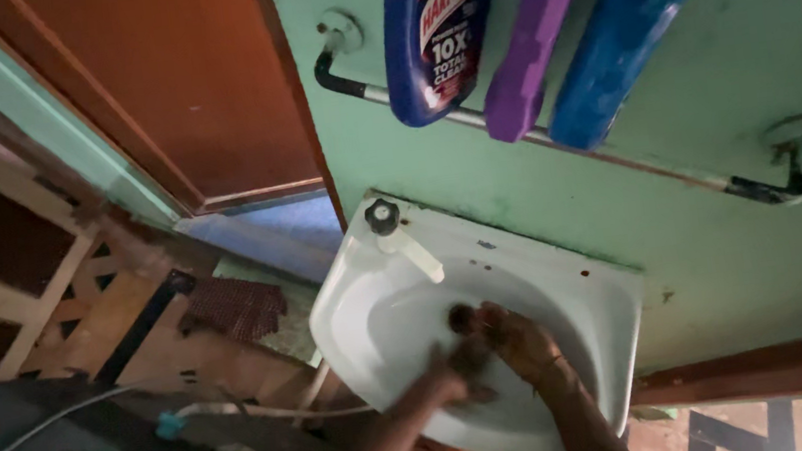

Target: The person places three cleaning product bottles on a wall-mounted rack above a white sink. They then turn on the tap and wash their hands. The person proceeds to scrub the sink basin and faucet with their hands, rinsing repeatedly.

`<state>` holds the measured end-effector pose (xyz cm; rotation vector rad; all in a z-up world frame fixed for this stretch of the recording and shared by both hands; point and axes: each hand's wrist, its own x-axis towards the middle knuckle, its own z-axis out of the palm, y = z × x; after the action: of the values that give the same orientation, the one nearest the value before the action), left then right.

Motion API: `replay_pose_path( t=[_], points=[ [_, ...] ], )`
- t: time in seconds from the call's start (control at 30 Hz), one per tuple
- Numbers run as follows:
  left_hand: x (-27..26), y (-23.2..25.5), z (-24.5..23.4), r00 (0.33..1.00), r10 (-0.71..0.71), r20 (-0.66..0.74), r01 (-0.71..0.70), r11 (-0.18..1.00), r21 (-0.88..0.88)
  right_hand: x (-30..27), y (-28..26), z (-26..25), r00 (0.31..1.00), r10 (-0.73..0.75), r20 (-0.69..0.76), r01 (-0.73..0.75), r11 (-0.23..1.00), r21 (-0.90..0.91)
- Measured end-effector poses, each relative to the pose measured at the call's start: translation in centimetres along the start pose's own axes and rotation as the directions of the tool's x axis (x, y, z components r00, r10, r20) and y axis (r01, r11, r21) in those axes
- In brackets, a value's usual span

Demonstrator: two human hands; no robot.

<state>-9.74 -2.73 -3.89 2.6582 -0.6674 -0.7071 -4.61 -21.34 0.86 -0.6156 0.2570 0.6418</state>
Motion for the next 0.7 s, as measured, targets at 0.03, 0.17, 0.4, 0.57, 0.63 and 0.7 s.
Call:
replay_pose_path(
  t=[0.03, 0.17, 0.4, 0.57, 0.63, 0.7],
  points=[
    [-0.8, -2.7, -0.6, 0.996, -0.082, -0.046, 0.085, 0.994, 0.062, 0.3, 0.6, 1.1, 0.999, 0.008, 0.051, -0.01, 0.999, 0.03],
    [-3.2, -9.4, -2.7, 0.808, -0.105, -0.58, 0.437, 0.767, 0.47, 2.7, 2.0, 3.3, 0.996, -0.001, 0.091, -0.008, 0.995, 0.096],
    [-1.7, 0.6, -2.5, 0.996, 0.027, 0.089, -0.032, 0.998, 0.052, 10.0, 2.9, 5.3, 0.991, -0.001, 0.131, -0.022, 0.984, 0.175],
    [-2.1, 0.3, -3.5, 0.998, 0.02, 0.057, -0.009, 0.982, -0.189, 10.5, 2.3, 9.5, 0.999, 0.038, -0.026, -0.034, 0.99, 0.139],
    [-3.5, -3.1, -5.1, 0.964, -0.255, 0.071, 0.248, 0.963, 0.102, 9.6, 1.9, 9.6, 0.998, 0.019, -0.053, -0.014, 0.996, 0.087],
    [-5.2, -6.2, -6.6, 0.904, -0.329, -0.272, 0.403, 0.869, 0.288, 9.0, 2.2, 9.2, 0.999, 0.021, 0.038, -0.026, 0.992, 0.126]
  ],
)
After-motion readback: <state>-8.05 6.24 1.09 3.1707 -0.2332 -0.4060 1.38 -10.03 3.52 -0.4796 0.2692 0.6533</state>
